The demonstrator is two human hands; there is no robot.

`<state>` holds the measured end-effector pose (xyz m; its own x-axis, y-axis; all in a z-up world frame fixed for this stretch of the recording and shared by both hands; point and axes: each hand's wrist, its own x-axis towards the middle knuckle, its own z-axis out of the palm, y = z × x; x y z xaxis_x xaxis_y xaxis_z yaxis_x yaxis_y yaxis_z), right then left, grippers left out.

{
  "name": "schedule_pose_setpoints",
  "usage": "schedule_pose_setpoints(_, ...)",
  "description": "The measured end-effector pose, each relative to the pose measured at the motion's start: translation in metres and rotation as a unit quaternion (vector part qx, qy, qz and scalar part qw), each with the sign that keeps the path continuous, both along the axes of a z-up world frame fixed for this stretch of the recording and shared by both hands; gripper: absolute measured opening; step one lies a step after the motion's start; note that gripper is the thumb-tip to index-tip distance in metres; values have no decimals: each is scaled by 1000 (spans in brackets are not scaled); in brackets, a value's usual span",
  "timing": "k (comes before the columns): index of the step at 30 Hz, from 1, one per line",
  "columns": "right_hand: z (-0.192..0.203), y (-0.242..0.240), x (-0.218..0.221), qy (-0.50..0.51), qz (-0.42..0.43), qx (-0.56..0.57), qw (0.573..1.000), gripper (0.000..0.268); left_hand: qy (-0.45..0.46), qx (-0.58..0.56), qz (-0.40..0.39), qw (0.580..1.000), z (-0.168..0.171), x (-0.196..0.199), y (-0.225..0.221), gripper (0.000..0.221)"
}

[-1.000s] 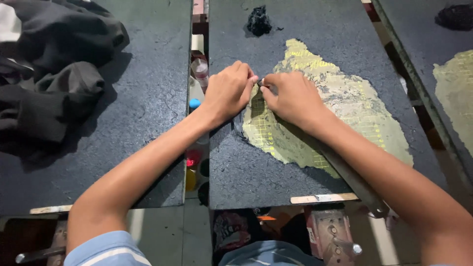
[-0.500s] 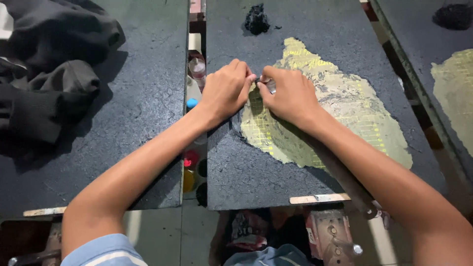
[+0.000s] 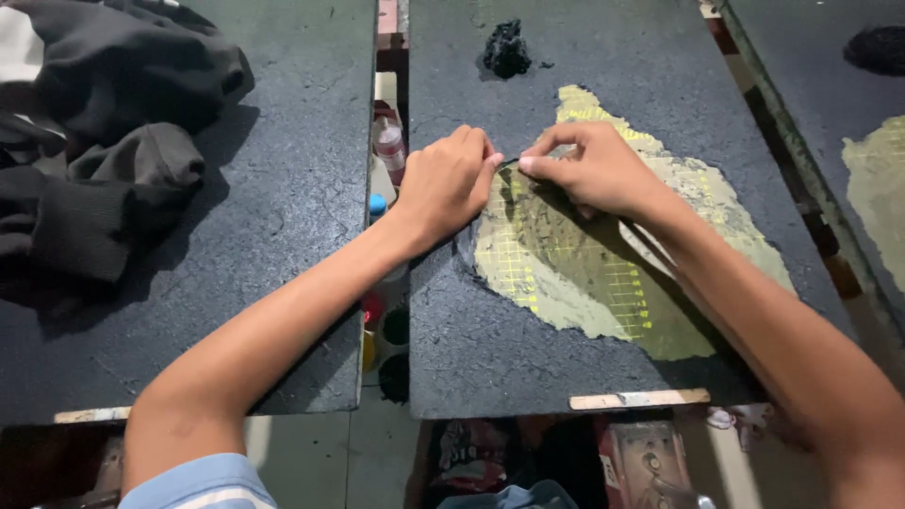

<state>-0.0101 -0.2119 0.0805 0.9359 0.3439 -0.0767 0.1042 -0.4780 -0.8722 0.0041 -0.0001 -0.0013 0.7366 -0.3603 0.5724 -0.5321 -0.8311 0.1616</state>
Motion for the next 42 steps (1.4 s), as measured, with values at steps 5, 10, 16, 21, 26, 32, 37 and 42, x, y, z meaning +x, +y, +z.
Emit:
schedule_pose_setpoints(5, -7, -5, 5, 8, 8, 13, 1000, 20, 13, -14, 6, 1000, 1, 0, 0, 18)
schedule_pose_setpoints(10, -2, -3, 0, -11, 13, 4, 1000, 22, 9, -13, 20, 1000, 2, 2, 0, 18)
schedule_pose_setpoints(16, 40, -1, -20, -62, -30, -97, 993, 25, 12, -40, -24, 999, 6, 3, 1, 20)
schedule_pose_setpoints(21, 29, -10, -7, -62, -8, -350, 935, 55, 250, -159, 39, 954, 34, -2, 6, 44)
schedule_pose_setpoints(26, 33, -12, -17, -46, 21, -424, 904, 54, 274, -197, 18, 941, 66, -13, 3, 49)
schedule_pose_setpoints(32, 31, -6, -24, -73, 32, -425, 902, 50, 239, -39, -12, 970, 54, 25, -18, 23)
schedule_pose_setpoints(37, 19, -3, -20, -125, 26, -431, 893, 46, 242, 49, 29, 969, 16, 75, -36, 23)
schedule_pose_setpoints(42, 10, -3, -17, -116, 30, -459, 881, 45, 159, 150, 14, 976, 6, 63, -45, 26)
